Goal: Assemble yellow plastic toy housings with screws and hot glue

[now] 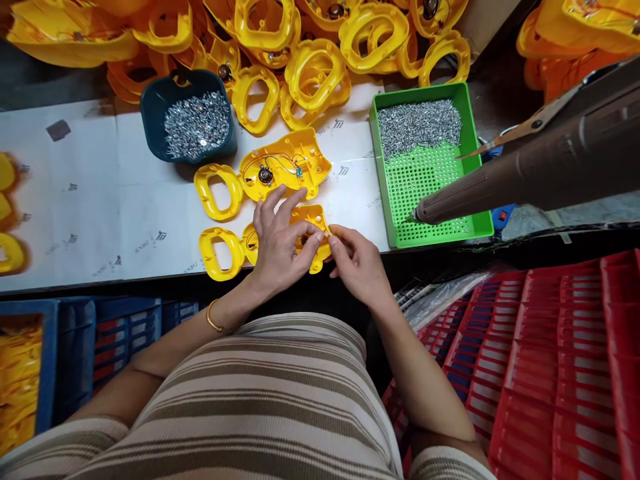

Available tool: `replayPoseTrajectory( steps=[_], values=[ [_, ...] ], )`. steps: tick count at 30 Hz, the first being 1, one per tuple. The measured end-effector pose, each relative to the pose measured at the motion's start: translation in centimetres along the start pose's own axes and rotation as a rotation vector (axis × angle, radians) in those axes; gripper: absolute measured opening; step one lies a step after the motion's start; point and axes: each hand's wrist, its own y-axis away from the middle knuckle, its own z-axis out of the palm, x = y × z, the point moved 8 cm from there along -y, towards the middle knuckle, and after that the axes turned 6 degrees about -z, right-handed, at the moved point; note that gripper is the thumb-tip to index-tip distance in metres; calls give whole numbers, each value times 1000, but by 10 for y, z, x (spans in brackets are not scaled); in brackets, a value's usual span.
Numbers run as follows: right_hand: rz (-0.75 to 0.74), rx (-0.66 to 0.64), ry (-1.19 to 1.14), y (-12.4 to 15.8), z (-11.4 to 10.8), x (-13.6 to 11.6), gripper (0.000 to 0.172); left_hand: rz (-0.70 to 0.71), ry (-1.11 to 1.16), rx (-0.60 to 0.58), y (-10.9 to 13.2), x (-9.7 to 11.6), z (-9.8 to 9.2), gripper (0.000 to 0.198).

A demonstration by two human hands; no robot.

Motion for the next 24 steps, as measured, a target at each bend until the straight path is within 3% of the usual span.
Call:
replayPoseTrajectory(
  steps=[3,7,14,19,24],
  values=[
    [88,-94,-207,-5,9,3,56,14,35,-15,4,-1,-2,17],
    [159,-186,-321,-2,20,2,51,57,77,17,16,-1,-12,16],
    [133,-215,-414,5,33,-7,46,107,102,-24,25,-6,-34,15],
    [132,-338,-363,8,48,-14,48,311,167,-159,14,-11,-51,12],
    [159,-410,-311,7,51,-11,49,541,172,-258,4,-16,-45,39]
  ],
)
